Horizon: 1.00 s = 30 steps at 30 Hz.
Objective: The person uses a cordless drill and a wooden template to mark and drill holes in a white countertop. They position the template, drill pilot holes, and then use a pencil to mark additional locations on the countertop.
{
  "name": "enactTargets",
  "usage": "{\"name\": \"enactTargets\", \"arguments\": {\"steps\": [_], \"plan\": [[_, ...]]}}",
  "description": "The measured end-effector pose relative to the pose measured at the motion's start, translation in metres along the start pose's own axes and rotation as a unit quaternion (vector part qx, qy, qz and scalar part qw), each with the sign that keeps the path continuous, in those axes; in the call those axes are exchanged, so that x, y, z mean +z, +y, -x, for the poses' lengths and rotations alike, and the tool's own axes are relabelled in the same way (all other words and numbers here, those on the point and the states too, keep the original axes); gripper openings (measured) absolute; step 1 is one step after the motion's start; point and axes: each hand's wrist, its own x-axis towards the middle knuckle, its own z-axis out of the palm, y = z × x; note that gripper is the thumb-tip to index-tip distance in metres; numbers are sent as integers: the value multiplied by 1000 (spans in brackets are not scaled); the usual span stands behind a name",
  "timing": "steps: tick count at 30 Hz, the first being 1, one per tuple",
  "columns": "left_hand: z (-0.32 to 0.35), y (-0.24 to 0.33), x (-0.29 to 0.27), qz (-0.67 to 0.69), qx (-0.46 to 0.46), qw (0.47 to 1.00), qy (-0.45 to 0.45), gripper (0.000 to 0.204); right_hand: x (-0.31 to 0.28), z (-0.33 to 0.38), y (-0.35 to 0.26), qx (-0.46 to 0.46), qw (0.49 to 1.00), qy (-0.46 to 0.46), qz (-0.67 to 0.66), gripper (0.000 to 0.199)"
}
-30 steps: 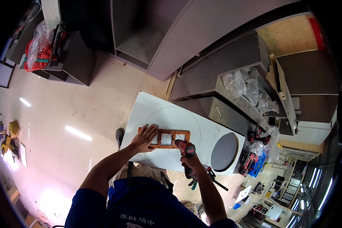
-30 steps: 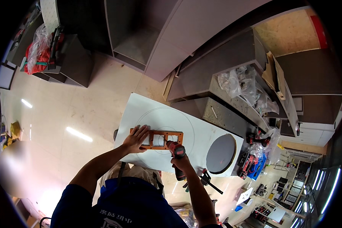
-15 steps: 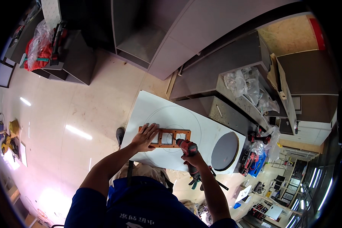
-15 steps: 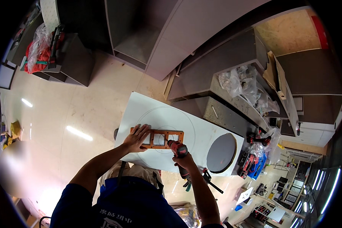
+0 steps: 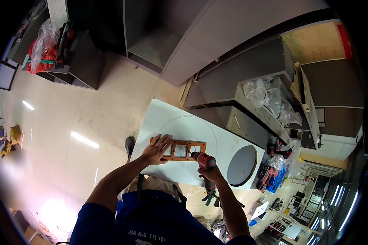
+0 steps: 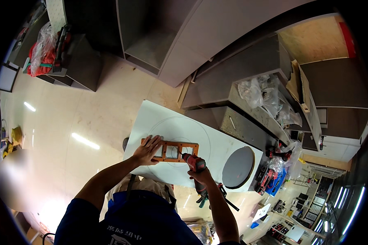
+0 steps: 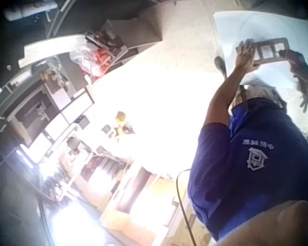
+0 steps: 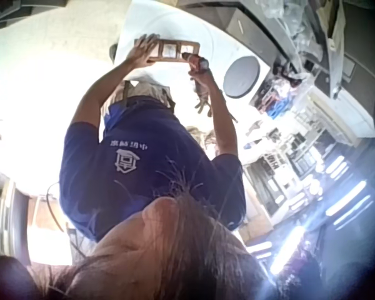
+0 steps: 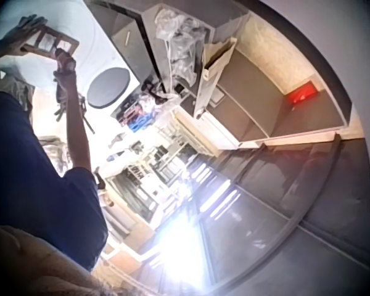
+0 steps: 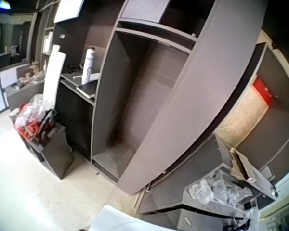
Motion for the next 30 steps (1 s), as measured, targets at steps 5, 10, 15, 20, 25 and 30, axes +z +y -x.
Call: {"name": "enactTargets", "arguments": {"steps": [5, 10, 15, 20, 25, 30], "plan": [[1, -1, 0, 11, 8, 999, 30, 101, 7, 7, -10, 2, 995, 67, 80, 39], [1, 0, -1, -1, 8, 999, 54, 99, 9, 12, -14, -4, 993, 82, 88, 39], [0, 1, 0, -2, 6, 999, 48, 99, 13, 10, -8, -31, 993, 68, 86, 35], [0, 0, 1, -8, 4, 999, 35, 99, 22, 9, -5, -6, 990, 72, 125, 33], [0, 0, 2, 12, 3, 999, 32, 99, 25, 11, -5, 6, 987, 78, 142, 34], [0, 0, 2, 2, 5, 999, 45, 99, 24, 9, -4, 15, 993, 72, 88, 35]]}}
